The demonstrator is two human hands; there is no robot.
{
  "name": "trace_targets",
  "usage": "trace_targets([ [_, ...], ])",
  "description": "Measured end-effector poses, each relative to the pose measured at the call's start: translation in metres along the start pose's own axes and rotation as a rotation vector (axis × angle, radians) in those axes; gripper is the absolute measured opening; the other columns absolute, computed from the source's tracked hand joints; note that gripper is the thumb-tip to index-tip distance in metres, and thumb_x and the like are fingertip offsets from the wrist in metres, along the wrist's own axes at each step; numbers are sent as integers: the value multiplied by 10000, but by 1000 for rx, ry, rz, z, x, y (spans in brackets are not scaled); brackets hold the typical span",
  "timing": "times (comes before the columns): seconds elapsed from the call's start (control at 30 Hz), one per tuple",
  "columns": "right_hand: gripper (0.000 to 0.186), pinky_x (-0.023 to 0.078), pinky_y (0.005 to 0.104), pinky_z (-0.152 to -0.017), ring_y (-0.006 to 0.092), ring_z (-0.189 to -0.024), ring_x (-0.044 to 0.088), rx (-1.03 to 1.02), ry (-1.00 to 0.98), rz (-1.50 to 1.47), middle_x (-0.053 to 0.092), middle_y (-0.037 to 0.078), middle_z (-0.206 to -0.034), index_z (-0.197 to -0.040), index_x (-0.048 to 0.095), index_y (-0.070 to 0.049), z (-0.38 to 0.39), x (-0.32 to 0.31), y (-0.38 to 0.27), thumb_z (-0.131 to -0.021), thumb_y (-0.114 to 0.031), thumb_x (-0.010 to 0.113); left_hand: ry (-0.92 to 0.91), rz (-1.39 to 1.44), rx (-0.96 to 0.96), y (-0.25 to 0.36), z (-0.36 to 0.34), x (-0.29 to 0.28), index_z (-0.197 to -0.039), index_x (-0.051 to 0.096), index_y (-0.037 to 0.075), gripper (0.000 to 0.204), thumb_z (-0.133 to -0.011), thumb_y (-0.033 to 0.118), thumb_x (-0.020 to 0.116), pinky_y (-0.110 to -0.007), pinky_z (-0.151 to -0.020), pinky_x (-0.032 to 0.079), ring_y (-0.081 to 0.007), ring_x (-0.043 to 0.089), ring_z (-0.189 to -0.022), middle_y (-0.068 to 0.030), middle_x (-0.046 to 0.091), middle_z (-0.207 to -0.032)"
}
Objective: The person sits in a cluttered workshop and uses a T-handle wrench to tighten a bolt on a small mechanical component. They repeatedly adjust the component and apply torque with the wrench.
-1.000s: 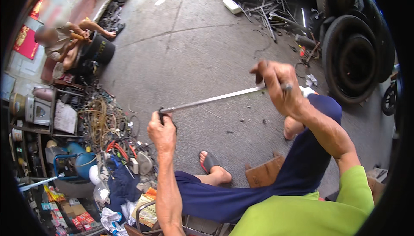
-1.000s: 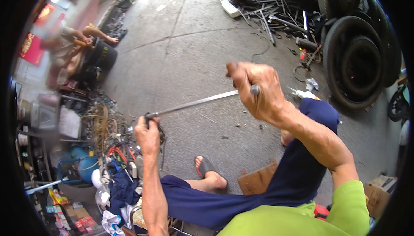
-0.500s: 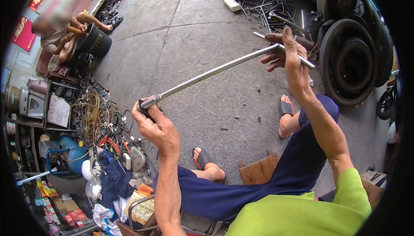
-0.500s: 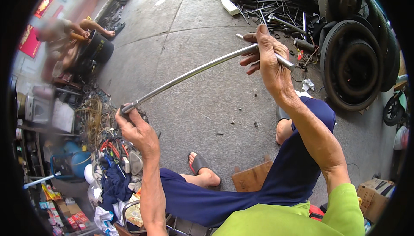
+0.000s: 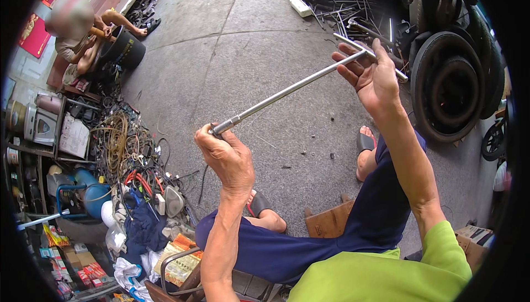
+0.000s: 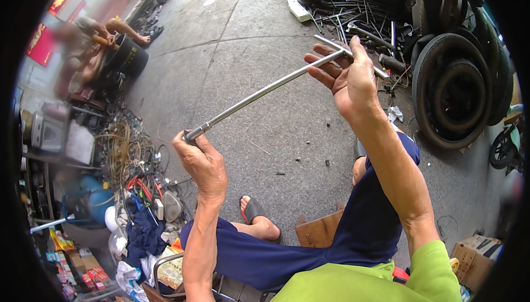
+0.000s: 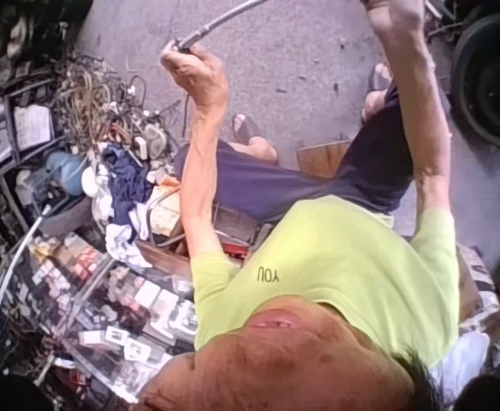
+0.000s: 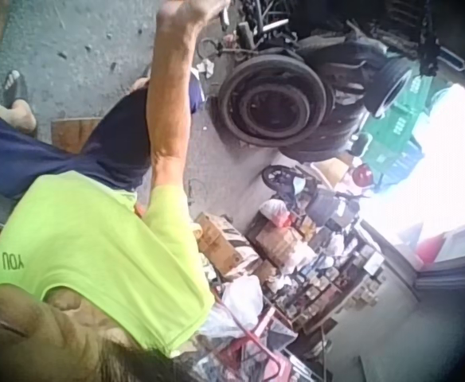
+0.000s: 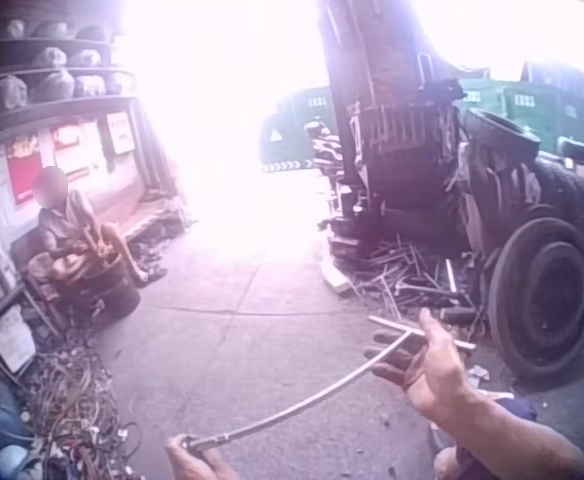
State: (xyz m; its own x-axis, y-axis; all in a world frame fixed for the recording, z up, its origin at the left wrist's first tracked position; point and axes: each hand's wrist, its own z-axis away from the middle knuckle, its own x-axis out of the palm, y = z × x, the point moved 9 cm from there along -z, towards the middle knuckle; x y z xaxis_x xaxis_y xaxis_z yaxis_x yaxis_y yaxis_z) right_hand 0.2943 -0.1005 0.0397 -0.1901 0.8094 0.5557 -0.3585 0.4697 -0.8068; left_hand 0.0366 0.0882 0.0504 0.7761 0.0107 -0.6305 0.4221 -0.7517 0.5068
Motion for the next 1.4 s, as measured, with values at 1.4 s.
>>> trace_targets([
  [1.4, 473, 489, 229, -410, 97, -499, 604, -136, -260, 672, 634, 45, -631, -744, 666, -48, 24, 34, 10, -917, -485, 616, -688, 958, -1107, -30, 105, 97, -911, 576, -9, 123, -888, 112, 580, -309, -582, 518, -192, 647, -653, -166, 678, -762],
])
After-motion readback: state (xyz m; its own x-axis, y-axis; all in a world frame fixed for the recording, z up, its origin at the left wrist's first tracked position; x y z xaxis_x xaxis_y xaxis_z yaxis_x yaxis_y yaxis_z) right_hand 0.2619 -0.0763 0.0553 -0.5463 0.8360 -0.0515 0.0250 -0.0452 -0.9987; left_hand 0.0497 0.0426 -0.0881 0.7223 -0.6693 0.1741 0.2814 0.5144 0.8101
